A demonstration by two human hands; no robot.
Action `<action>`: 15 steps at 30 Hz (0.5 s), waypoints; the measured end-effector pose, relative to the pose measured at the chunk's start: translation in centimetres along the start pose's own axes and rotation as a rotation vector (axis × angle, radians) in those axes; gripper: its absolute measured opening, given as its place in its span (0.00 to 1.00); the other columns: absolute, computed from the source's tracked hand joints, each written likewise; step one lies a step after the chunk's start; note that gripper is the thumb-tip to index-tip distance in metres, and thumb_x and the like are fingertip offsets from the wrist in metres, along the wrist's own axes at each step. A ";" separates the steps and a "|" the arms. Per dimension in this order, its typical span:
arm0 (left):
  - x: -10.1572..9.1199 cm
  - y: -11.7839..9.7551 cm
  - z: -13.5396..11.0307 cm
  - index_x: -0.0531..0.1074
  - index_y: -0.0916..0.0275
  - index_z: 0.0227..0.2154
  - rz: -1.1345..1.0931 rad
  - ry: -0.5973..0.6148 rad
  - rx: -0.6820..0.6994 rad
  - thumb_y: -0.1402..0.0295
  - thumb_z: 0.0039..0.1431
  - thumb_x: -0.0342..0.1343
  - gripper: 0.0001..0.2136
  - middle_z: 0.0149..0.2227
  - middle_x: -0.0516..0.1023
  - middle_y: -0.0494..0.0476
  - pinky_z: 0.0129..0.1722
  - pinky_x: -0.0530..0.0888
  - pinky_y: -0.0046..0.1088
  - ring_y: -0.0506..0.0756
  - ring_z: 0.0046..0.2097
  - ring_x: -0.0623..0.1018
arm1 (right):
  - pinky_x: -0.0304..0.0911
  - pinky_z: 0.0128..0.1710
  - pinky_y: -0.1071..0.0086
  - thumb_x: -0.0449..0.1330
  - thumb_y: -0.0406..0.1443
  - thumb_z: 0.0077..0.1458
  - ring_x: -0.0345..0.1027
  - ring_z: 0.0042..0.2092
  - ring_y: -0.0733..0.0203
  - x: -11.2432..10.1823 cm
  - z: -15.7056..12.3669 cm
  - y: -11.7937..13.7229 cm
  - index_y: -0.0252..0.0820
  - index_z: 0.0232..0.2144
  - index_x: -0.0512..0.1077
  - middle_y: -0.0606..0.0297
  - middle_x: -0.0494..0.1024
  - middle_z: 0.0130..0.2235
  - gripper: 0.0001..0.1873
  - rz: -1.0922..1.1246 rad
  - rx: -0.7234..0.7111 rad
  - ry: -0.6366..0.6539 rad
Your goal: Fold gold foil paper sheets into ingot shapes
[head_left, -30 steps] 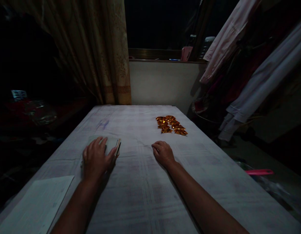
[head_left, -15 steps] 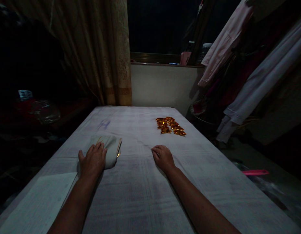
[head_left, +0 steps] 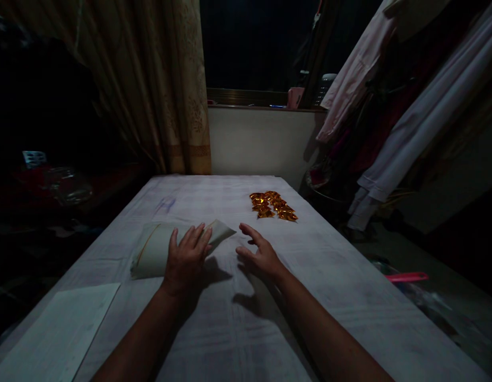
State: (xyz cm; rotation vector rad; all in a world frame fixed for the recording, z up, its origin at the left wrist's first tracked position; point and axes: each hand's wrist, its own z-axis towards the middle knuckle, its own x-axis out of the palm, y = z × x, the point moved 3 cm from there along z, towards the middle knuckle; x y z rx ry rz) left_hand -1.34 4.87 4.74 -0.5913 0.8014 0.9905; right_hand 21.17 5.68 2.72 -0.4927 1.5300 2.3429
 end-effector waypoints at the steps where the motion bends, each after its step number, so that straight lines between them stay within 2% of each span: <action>1: 0.4 -0.7 0.1 0.73 0.55 0.58 -0.008 0.008 0.042 0.67 0.69 0.49 0.18 0.62 0.72 0.65 0.66 0.52 0.61 0.69 0.62 0.73 | 0.68 0.52 0.57 0.64 0.47 0.53 0.70 0.57 0.50 -0.1 0.1 0.2 0.47 0.60 0.69 0.54 0.74 0.59 0.34 0.040 0.009 0.006; 4: 1.5 -2.5 0.2 0.74 0.53 0.57 -0.003 0.039 0.166 0.70 0.67 0.53 0.17 0.62 0.73 0.64 0.65 0.53 0.62 0.68 0.61 0.74 | 0.69 0.48 0.61 0.64 0.45 0.50 0.75 0.47 0.53 -0.1 0.2 -0.4 0.44 0.50 0.76 0.59 0.82 0.46 0.25 0.108 0.120 -0.024; 7: 2.1 -3.1 0.1 0.72 0.55 0.59 0.048 0.059 0.216 0.69 0.65 0.56 0.20 0.63 0.70 0.67 0.65 0.52 0.63 0.69 0.62 0.72 | 0.70 0.37 0.67 0.61 0.42 0.49 0.75 0.36 0.58 -0.4 -0.1 -2.2 0.43 0.44 0.78 0.65 0.80 0.33 0.20 0.097 0.267 -0.111; 11: 2.5 -3.0 -0.7 0.68 0.66 0.62 0.114 0.011 0.134 0.67 0.62 0.58 0.25 0.66 0.64 0.74 0.66 0.53 0.60 0.72 0.66 0.66 | 0.66 0.32 0.68 0.55 0.41 0.50 0.71 0.31 0.60 -2.1 -1.2 -4.4 0.41 0.49 0.75 0.66 0.77 0.32 0.24 0.002 0.381 -0.249; 15: 3.4 -3.9 -2.5 0.70 0.64 0.59 0.049 0.030 0.157 0.69 0.65 0.54 0.20 0.64 0.69 0.69 0.66 0.55 0.57 0.69 0.65 0.68 | 0.62 0.32 0.69 0.56 0.40 0.49 0.71 0.30 0.59 -3.7 -2.5 -5.0 0.44 0.44 0.76 0.70 0.75 0.27 0.19 -0.104 0.452 -0.291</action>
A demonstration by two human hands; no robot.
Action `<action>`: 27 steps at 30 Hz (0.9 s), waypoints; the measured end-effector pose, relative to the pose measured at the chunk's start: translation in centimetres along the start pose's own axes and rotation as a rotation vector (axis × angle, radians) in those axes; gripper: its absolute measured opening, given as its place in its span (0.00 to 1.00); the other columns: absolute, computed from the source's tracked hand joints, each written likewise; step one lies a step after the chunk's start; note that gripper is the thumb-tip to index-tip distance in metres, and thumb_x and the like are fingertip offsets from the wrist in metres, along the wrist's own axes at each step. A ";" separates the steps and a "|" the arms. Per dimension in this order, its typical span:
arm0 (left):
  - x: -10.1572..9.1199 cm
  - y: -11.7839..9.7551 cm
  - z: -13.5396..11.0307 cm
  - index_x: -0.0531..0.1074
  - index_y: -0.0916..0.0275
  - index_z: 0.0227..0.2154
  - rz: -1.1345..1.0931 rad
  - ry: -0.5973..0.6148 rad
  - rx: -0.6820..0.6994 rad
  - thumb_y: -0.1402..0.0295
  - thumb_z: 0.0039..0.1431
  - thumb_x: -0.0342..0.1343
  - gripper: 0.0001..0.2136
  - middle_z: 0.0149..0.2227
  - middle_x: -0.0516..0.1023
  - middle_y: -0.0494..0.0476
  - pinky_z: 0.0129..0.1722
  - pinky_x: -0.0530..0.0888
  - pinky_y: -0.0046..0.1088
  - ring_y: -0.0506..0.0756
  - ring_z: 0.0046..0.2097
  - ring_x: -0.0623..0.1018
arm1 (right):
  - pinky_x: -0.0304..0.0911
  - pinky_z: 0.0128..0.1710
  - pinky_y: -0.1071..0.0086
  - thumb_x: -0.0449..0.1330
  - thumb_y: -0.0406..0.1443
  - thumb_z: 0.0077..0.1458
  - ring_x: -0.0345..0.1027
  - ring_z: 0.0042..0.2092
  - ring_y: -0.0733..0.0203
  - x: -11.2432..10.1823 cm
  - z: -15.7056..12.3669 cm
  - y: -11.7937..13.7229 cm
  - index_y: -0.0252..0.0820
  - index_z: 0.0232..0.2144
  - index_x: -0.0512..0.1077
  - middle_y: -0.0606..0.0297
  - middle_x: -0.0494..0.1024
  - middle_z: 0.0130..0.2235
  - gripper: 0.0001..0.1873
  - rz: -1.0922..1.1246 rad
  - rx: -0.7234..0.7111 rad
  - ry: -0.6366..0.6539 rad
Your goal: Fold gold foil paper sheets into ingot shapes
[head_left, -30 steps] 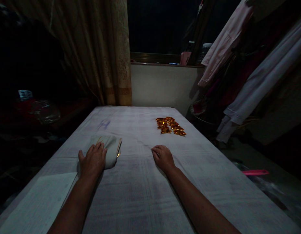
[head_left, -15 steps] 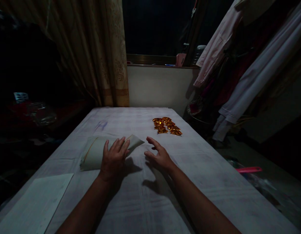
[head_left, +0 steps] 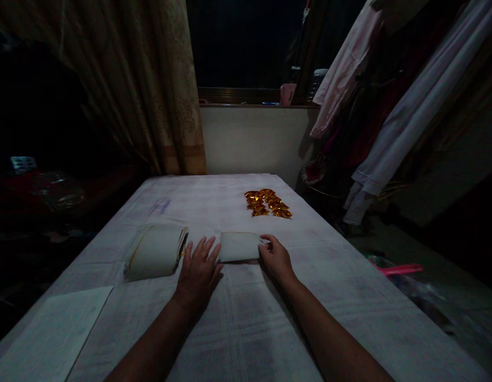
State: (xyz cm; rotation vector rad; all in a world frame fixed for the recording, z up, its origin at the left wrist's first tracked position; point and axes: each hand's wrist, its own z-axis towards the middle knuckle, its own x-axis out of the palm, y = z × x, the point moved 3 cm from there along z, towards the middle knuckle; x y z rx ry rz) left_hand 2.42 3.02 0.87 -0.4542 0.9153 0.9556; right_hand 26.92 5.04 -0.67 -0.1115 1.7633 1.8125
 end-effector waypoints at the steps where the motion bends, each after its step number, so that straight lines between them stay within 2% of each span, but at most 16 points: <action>1: 0.3 -0.5 -0.3 0.71 0.63 0.58 -0.034 0.022 0.017 0.68 0.66 0.53 0.19 0.63 0.71 0.67 0.66 0.56 0.57 0.68 0.64 0.69 | 0.61 0.32 0.69 0.57 0.40 0.49 0.71 0.30 0.59 -0.2 -0.2 0.0 0.44 0.42 0.76 0.70 0.74 0.26 0.18 -0.020 0.006 0.003; 6: 0.9 -3.4 0.0 0.69 0.58 0.59 -0.154 0.112 0.035 0.63 0.64 0.58 0.21 0.60 0.74 0.64 0.63 0.62 0.53 0.65 0.60 0.74 | 0.59 0.31 0.70 0.59 0.40 0.50 0.71 0.29 0.59 -0.1 -1.3 0.2 0.45 0.37 0.76 0.70 0.75 0.24 0.12 -0.058 0.019 0.050; 10: 1.0 -4.9 1.1 0.71 0.55 0.57 -0.187 0.112 0.048 0.65 0.64 0.59 0.19 0.58 0.76 0.61 0.61 0.64 0.51 0.64 0.59 0.75 | 0.61 0.29 0.70 0.59 0.40 0.50 0.70 0.27 0.60 0.7 -1.8 0.3 0.44 0.35 0.76 0.71 0.74 0.22 0.10 -0.014 0.009 0.133; 15: 1.4 -4.6 1.5 0.76 0.54 0.51 -0.218 0.087 0.089 0.72 0.65 0.57 0.14 0.52 0.82 0.57 0.55 0.71 0.43 0.60 0.53 0.79 | 0.64 0.27 0.71 0.57 0.40 0.51 0.69 0.25 0.62 1.3 -2.1 0.3 0.42 0.36 0.75 0.71 0.74 0.22 0.12 0.081 -0.034 0.258; 19: 1.7 -3.6 0.7 0.77 0.55 0.50 -0.262 0.068 0.070 0.72 0.64 0.57 0.14 0.50 0.82 0.59 0.48 0.76 0.40 0.62 0.51 0.81 | 0.70 0.34 0.69 0.55 0.33 0.50 0.74 0.32 0.61 0.8 -1.9 -0.1 0.41 0.39 0.77 0.66 0.80 0.31 0.14 0.138 -0.085 0.343; 21: 1.8 -3.2 0.2 0.78 0.56 0.50 -0.310 0.057 0.057 0.70 0.65 0.56 0.13 0.50 0.82 0.60 0.48 0.77 0.40 0.61 0.50 0.81 | 0.71 0.41 0.67 0.55 0.30 0.48 0.76 0.39 0.60 0.4 -1.6 -0.4 0.42 0.44 0.77 0.63 0.81 0.40 0.21 0.128 -0.165 0.341; 24: 1.6 -3.0 -0.4 0.78 0.56 0.50 -0.431 0.060 0.056 0.67 0.67 0.53 0.13 0.50 0.82 0.60 0.50 0.77 0.40 0.60 0.51 0.82 | 0.69 0.52 0.62 0.58 0.26 0.47 0.73 0.50 0.57 0.0 -1.3 -0.7 0.47 0.52 0.76 0.60 0.79 0.49 0.29 0.021 -0.385 0.289; 27: 1.1 -2.9 -0.8 0.79 0.55 0.48 -0.581 0.091 0.047 0.65 0.68 0.52 0.12 0.49 0.83 0.60 0.51 0.77 0.38 0.59 0.50 0.82 | 0.66 0.56 0.58 0.61 0.27 0.49 0.71 0.54 0.54 -0.2 -1.2 -0.9 0.50 0.47 0.80 0.58 0.77 0.52 0.24 -0.103 -0.514 0.280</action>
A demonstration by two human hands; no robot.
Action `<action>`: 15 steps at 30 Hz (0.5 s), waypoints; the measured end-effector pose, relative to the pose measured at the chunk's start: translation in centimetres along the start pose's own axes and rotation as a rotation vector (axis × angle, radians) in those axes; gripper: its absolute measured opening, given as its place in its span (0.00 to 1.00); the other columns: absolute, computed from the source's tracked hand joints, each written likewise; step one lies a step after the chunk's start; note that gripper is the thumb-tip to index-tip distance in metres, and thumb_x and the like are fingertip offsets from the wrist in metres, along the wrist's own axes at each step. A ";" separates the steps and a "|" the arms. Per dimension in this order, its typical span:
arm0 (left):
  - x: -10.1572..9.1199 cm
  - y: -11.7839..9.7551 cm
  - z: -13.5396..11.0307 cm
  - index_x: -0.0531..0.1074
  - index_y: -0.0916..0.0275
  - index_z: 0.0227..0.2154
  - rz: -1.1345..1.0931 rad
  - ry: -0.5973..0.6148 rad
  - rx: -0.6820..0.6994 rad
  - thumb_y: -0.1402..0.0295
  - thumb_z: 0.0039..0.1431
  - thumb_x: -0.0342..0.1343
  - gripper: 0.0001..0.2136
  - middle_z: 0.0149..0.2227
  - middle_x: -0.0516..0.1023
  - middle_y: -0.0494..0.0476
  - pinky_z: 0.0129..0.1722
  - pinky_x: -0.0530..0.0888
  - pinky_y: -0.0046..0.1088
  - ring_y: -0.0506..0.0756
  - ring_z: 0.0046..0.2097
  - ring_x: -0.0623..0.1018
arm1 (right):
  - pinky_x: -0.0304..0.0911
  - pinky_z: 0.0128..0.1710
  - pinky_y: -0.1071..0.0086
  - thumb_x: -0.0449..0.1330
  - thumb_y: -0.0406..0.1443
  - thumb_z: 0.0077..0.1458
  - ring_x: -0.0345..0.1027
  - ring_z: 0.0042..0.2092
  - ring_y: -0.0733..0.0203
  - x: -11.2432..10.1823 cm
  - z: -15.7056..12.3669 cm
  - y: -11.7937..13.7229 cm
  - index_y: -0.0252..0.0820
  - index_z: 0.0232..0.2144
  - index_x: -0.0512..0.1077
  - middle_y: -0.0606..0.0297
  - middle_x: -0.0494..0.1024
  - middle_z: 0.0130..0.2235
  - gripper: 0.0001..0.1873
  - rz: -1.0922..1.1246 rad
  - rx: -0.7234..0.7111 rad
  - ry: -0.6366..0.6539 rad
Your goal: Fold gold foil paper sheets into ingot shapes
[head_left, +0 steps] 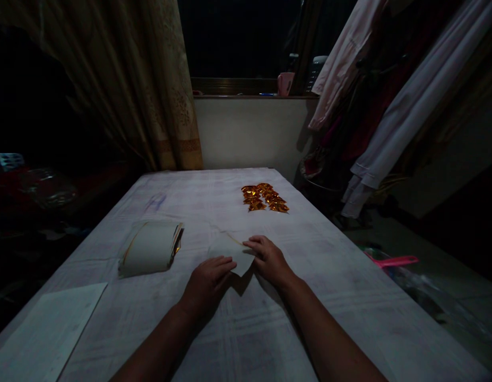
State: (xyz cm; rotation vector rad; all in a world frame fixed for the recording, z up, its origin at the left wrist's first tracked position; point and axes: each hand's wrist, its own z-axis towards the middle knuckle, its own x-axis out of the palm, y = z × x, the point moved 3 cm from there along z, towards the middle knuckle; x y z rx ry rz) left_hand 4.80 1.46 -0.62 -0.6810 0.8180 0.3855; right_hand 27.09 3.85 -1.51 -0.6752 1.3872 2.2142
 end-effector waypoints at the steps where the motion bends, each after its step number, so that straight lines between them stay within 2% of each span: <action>1: -0.2 -0.1 -0.1 0.80 0.55 0.47 -0.053 0.010 -0.018 0.65 0.67 0.52 0.12 0.49 0.83 0.59 0.52 0.76 0.38 0.59 0.50 0.82 | 0.65 0.57 0.56 0.62 0.27 0.49 0.70 0.55 0.53 -0.1 0.0 0.0 0.50 0.44 0.81 0.58 0.76 0.54 0.21 -0.024 -0.027 0.036; 4: -1.1 -0.2 -0.3 0.81 0.56 0.42 -0.214 0.054 -0.094 0.66 0.66 0.51 0.12 0.44 0.84 0.57 0.53 0.75 0.37 0.57 0.46 0.82 | 0.58 0.63 0.50 0.63 0.26 0.47 0.63 0.64 0.47 -0.6 0.1 0.7 0.50 0.36 0.83 0.59 0.74 0.60 0.17 -0.003 -0.112 0.214; 6: -1.7 -0.3 -0.4 0.81 0.58 0.40 -0.326 0.094 -0.160 0.65 0.65 0.52 0.12 0.40 0.84 0.56 0.47 0.76 0.34 0.56 0.41 0.82 | 0.56 0.63 0.49 0.65 0.28 0.47 0.58 0.67 0.46 -0.9 0.0 1.5 0.49 0.36 0.83 0.60 0.77 0.58 0.15 0.082 -0.120 0.326; 7: -1.9 -0.3 -0.5 0.81 0.59 0.40 -0.380 0.109 -0.200 0.63 0.64 0.52 0.12 0.37 0.84 0.56 0.44 0.76 0.32 0.55 0.38 0.82 | 0.58 0.62 0.50 0.65 0.30 0.49 0.59 0.66 0.46 -1.0 0.0 1.9 0.48 0.37 0.83 0.59 0.79 0.54 0.13 0.134 -0.112 0.369; 9: -2.2 -0.4 -0.7 0.80 0.61 0.38 -0.476 0.127 -0.297 0.60 0.63 0.53 0.13 0.32 0.82 0.55 0.37 0.75 0.28 0.55 0.34 0.80 | 0.63 0.58 0.55 0.62 0.33 0.54 0.68 0.60 0.48 -1.0 -0.1 2.9 0.46 0.38 0.82 0.59 0.83 0.47 0.11 0.222 -0.094 0.433; 11: -2.2 -0.5 -1.0 0.79 0.62 0.34 -0.529 0.108 -0.401 0.57 0.62 0.53 0.15 0.29 0.80 0.54 0.32 0.73 0.26 0.54 0.31 0.79 | 0.68 0.48 0.63 0.58 0.35 0.58 0.76 0.48 0.52 -0.6 -0.1 3.6 0.43 0.39 0.81 0.60 0.83 0.42 0.12 0.252 -0.043 0.456; 13: -2.2 -0.3 -1.1 0.77 0.62 0.35 -0.523 0.047 -0.504 0.56 0.61 0.53 0.15 0.28 0.80 0.53 0.31 0.73 0.26 0.54 0.31 0.79 | 0.67 0.40 0.68 0.58 0.36 0.58 0.76 0.39 0.57 0.0 0.0 3.8 0.41 0.39 0.80 0.62 0.83 0.38 0.12 0.211 0.063 0.428; 15: -2.2 0.2 -1.2 0.77 0.61 0.42 -0.438 -0.008 -0.586 0.56 0.60 0.52 0.16 0.28 0.80 0.52 0.31 0.74 0.27 0.55 0.30 0.79 | 0.64 0.36 0.71 0.60 0.36 0.57 0.75 0.36 0.60 0.5 0.2 3.8 0.41 0.38 0.80 0.64 0.82 0.34 0.10 0.111 0.173 0.374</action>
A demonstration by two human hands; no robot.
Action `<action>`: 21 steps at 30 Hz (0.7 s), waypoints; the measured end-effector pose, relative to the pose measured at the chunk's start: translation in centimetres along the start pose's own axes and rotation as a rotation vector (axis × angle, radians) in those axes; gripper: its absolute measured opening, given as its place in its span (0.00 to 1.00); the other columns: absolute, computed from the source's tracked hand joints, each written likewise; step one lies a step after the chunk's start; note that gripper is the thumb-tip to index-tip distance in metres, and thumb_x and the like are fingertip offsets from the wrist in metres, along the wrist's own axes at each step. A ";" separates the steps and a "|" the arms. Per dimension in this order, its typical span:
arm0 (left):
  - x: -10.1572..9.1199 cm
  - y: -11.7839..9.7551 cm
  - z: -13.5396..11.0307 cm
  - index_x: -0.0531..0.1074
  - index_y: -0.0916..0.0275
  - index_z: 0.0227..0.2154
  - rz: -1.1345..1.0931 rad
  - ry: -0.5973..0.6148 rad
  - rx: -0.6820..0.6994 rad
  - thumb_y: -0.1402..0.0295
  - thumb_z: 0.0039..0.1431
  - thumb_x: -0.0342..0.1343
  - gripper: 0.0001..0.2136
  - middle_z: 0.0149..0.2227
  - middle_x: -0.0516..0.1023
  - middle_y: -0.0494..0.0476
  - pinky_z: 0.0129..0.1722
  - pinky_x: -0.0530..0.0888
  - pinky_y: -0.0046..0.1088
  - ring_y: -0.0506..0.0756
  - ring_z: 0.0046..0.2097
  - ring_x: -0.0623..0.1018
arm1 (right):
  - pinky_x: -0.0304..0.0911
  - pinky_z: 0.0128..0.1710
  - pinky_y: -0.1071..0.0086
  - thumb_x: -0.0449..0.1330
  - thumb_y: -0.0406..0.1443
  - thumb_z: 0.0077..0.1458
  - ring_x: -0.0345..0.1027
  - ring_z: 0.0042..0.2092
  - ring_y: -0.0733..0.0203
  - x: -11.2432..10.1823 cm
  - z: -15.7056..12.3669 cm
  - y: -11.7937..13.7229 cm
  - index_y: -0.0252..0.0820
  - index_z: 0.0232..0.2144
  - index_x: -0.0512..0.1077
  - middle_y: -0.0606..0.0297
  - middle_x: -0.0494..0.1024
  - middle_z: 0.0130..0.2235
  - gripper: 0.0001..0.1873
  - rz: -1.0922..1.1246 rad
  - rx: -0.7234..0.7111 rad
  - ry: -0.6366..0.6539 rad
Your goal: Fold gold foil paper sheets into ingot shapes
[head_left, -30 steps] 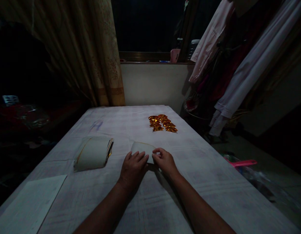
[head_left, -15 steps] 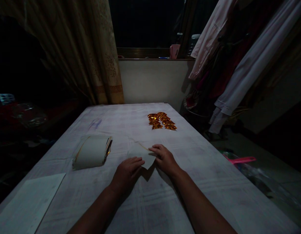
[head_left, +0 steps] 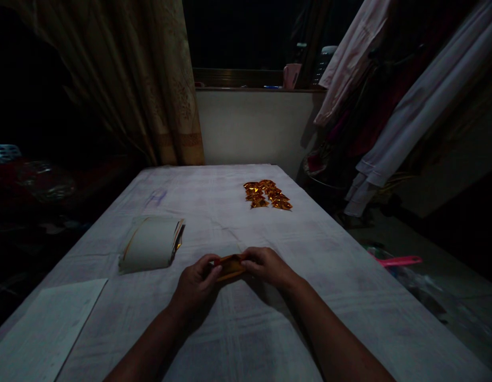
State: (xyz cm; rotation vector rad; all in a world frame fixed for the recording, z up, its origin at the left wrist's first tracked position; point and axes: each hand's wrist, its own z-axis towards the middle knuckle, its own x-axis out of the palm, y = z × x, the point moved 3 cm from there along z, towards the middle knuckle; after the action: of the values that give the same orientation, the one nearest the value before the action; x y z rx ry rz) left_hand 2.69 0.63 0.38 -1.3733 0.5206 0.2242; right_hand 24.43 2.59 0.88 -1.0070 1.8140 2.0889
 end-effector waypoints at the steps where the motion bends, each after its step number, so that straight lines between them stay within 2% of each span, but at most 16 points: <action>1: -0.2 0.2 0.2 0.76 0.60 0.46 0.064 -0.041 -0.008 0.57 0.60 0.53 0.17 0.29 0.80 0.51 0.32 0.74 0.29 0.55 0.31 0.79 | 0.63 0.34 0.72 0.61 0.37 0.57 0.74 0.35 0.61 0.1 0.3 0.0 0.41 0.38 0.80 0.65 0.82 0.33 0.09 -0.053 0.050 -0.033; 3: -0.6 0.5 0.8 0.74 0.59 0.52 0.235 -0.113 0.044 0.60 0.59 0.54 0.20 0.33 0.81 0.54 0.38 0.76 0.33 0.57 0.35 0.80 | 0.59 0.31 0.72 0.62 0.37 0.56 0.73 0.33 0.61 0.2 1.0 0.1 0.43 0.36 0.80 0.66 0.81 0.31 0.07 -0.159 0.110 -0.065; 6: -1.1 0.7 1.9 0.76 0.60 0.49 0.487 -0.180 0.161 0.64 0.57 0.58 0.17 0.46 0.80 0.62 0.51 0.73 0.42 0.62 0.48 0.78 | 0.57 0.31 0.71 0.64 0.38 0.54 0.73 0.33 0.59 0.3 2.1 0.6 0.47 0.33 0.80 0.67 0.81 0.30 0.05 -0.260 0.121 -0.067; 10: -1.1 0.9 2.9 0.78 0.59 0.40 0.673 -0.101 0.137 0.63 0.56 0.62 0.10 0.52 0.77 0.64 0.55 0.69 0.48 0.67 0.55 0.75 | 0.57 0.32 0.69 0.66 0.38 0.53 0.72 0.36 0.58 0.7 3.1 0.7 0.50 0.31 0.80 0.66 0.81 0.32 0.03 -0.330 0.118 -0.097; 12: -0.9 0.6 3.1 0.77 0.58 0.39 0.694 -0.055 0.119 0.64 0.54 0.64 0.10 0.52 0.77 0.63 0.55 0.68 0.49 0.67 0.56 0.74 | 0.59 0.36 0.68 0.66 0.37 0.53 0.72 0.39 0.57 0.9 3.1 0.6 0.50 0.35 0.80 0.65 0.81 0.37 0.06 -0.350 0.109 -0.125; 16: -0.8 0.3 3.5 0.75 0.59 0.34 0.661 -0.013 0.084 0.68 0.50 0.67 0.09 0.52 0.77 0.63 0.56 0.66 0.50 0.68 0.57 0.74 | 0.63 0.47 0.65 0.65 0.35 0.52 0.72 0.49 0.53 1.1 2.8 0.4 0.47 0.52 0.74 0.59 0.78 0.49 0.23 -0.373 0.075 -0.151; 21: -0.4 0.7 3.5 0.73 0.58 0.31 0.609 -0.017 0.098 0.71 0.50 0.65 0.07 0.52 0.78 0.60 0.55 0.67 0.48 0.66 0.56 0.74 | 0.64 0.53 0.59 0.64 0.34 0.54 0.68 0.56 0.48 1.3 2.6 0.2 0.44 0.58 0.71 0.53 0.74 0.55 0.28 -0.415 0.011 -0.124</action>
State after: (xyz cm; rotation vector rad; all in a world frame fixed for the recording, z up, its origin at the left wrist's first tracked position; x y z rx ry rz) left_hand 2.86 4.21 0.36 -1.0863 0.9169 0.6935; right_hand 22.44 4.57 0.34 -1.1110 1.4110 1.8403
